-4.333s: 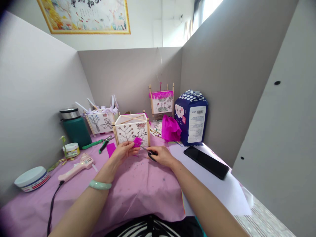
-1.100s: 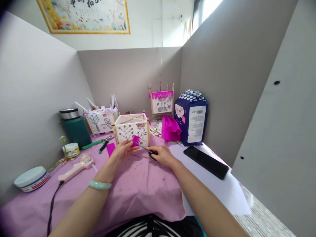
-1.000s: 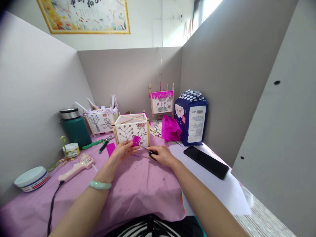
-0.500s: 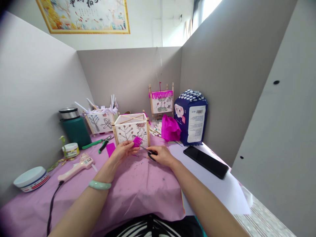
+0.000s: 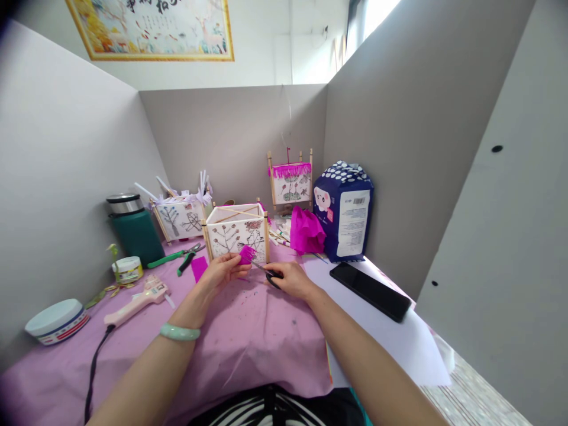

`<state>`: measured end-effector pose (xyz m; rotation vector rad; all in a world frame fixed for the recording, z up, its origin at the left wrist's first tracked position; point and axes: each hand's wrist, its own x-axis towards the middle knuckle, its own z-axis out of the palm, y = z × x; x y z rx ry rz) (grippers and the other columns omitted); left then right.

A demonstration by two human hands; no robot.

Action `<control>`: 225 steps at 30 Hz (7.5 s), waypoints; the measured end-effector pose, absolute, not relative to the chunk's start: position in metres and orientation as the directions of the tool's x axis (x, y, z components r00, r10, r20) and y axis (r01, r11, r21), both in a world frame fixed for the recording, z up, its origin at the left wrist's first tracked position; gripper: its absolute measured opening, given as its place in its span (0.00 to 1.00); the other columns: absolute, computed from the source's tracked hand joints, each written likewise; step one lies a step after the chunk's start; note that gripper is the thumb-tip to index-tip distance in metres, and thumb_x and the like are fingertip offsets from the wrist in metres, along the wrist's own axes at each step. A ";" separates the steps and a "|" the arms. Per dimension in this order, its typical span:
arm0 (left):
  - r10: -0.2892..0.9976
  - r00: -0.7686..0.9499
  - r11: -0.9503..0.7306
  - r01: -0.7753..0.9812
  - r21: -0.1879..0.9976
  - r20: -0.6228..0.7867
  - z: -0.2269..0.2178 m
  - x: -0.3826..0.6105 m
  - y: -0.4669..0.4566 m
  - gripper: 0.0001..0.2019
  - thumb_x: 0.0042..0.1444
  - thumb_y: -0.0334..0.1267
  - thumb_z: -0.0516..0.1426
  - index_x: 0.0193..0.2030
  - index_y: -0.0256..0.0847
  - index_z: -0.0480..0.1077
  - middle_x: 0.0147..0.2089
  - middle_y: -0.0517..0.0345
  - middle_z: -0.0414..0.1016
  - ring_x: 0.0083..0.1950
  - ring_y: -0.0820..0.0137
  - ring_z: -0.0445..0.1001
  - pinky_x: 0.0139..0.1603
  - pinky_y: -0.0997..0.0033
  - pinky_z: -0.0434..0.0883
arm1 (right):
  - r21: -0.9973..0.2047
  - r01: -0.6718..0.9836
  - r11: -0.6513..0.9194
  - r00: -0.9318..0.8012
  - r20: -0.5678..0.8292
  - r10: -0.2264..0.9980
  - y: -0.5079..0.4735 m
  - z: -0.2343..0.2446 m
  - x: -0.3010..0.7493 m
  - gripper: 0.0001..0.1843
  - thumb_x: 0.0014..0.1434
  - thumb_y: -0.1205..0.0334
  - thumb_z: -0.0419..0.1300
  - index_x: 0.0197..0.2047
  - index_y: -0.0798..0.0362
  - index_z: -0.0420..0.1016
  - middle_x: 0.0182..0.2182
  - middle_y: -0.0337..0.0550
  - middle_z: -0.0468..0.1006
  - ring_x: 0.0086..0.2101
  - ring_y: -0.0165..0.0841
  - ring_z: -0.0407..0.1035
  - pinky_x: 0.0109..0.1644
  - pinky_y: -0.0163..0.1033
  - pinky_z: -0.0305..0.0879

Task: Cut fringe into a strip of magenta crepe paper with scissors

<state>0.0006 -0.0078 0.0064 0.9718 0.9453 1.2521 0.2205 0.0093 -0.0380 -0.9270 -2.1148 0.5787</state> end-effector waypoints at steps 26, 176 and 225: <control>0.998 0.053 0.057 -0.305 0.951 -0.043 0.008 0.001 -0.008 0.03 0.57 0.25 0.56 0.33 0.33 0.66 0.27 0.48 0.77 0.28 0.66 0.79 0.30 0.71 0.76 | -0.635 0.457 0.623 -0.456 0.434 0.777 0.008 -0.036 0.221 0.21 0.54 0.56 0.62 0.51 0.51 0.77 0.38 0.43 0.81 0.34 0.34 0.72 0.35 0.34 0.65; 0.998 0.024 0.056 -0.332 0.942 -0.051 0.013 0.002 -0.013 0.05 0.58 0.24 0.55 0.32 0.35 0.64 0.24 0.54 0.75 0.29 0.66 0.79 0.28 0.72 0.76 | -0.630 0.445 0.636 -0.480 0.432 0.764 0.006 -0.035 0.221 0.21 0.54 0.56 0.63 0.51 0.52 0.76 0.37 0.43 0.81 0.33 0.33 0.72 0.37 0.34 0.66; 0.996 0.069 0.069 -0.293 0.954 -0.051 0.007 0.001 -0.010 0.04 0.57 0.26 0.56 0.33 0.34 0.64 0.28 0.44 0.78 0.30 0.65 0.80 0.32 0.70 0.77 | -0.642 0.425 0.639 -0.459 0.455 0.763 0.008 -0.038 0.220 0.20 0.53 0.58 0.63 0.50 0.50 0.77 0.38 0.42 0.81 0.34 0.34 0.73 0.38 0.35 0.67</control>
